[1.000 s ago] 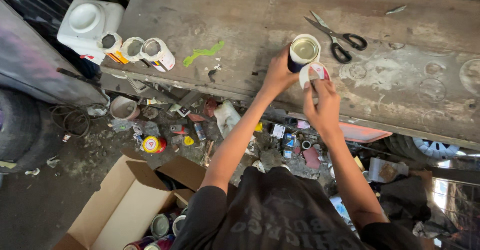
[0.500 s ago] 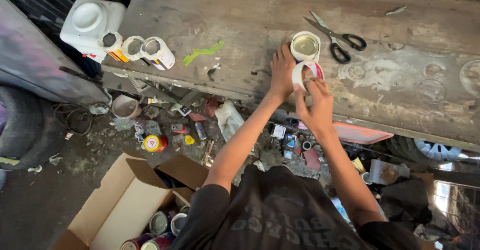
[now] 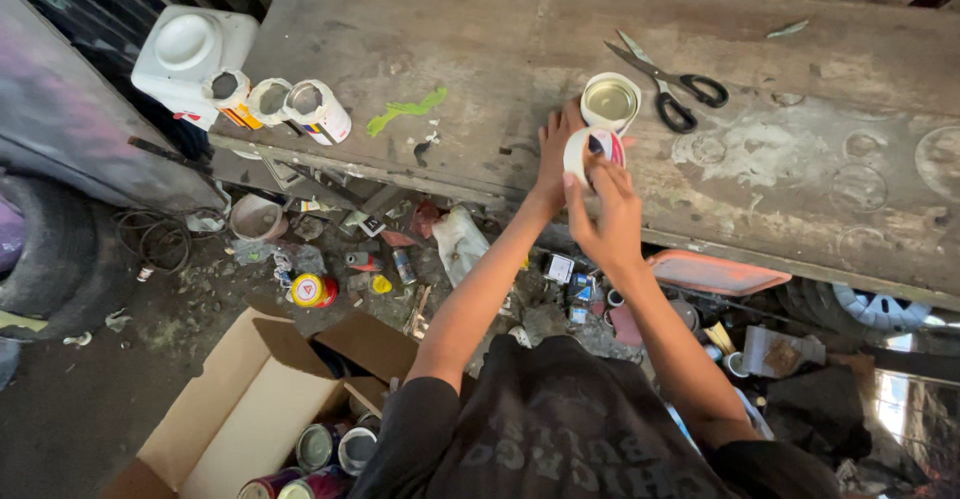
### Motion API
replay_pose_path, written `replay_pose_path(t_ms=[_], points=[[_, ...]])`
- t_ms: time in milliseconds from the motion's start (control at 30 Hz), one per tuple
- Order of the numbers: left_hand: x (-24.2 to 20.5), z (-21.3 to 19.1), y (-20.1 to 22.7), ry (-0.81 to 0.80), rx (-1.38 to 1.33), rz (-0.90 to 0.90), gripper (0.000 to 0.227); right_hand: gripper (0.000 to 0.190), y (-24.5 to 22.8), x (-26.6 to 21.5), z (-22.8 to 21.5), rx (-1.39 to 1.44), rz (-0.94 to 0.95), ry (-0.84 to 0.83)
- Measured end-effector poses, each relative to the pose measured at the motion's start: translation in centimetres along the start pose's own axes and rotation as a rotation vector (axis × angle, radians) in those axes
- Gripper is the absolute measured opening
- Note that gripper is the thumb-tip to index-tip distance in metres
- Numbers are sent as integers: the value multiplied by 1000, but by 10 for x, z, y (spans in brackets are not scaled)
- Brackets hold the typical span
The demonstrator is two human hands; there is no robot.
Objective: The person removes tin cans from a cardboard box, places them on a workbench, and wraps white tape around the cans, using scissors to cut the tape.
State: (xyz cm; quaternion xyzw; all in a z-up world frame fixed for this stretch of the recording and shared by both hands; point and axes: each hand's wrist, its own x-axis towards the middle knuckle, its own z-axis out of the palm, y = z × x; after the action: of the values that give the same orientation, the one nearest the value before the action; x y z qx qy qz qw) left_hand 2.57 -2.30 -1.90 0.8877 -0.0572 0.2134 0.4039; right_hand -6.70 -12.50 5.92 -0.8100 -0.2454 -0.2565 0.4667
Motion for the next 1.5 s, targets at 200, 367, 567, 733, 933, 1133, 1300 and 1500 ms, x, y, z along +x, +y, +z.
replay_pose_path(t_ms=[200, 367, 567, 733, 933, 1133, 1300, 1500], points=[[-6, 13, 17, -23, 289, -67, 74, 18, 13, 8, 10, -43, -11, -1], [-11, 28, 18, 460, 1683, 357, 83, 14, 14, 14, 16, 1, -58, -2], [-14, 26, 17, 13, 77, -30, 66, 20, 10, 29, 23, -13, -9, -13], [-20, 21, -26, -13, -613, -6, 53, 18, 5, 28, 14, -1, -49, -33], [-35, -37, -36, -63, -1124, -418, 43, 17, 4, 30, -2, -24, -120, -80], [-38, -75, 16, -162, -1015, -496, 44, 14, 12, 32, -12, -45, -229, -190], [-45, -82, 33, -187, -1069, -516, 44, 6, 80, 34, -64, 37, -92, 54], [-52, -91, 42, -256, -1142, -520, 47, 42, 204, 93, -98, -497, -177, -343]])
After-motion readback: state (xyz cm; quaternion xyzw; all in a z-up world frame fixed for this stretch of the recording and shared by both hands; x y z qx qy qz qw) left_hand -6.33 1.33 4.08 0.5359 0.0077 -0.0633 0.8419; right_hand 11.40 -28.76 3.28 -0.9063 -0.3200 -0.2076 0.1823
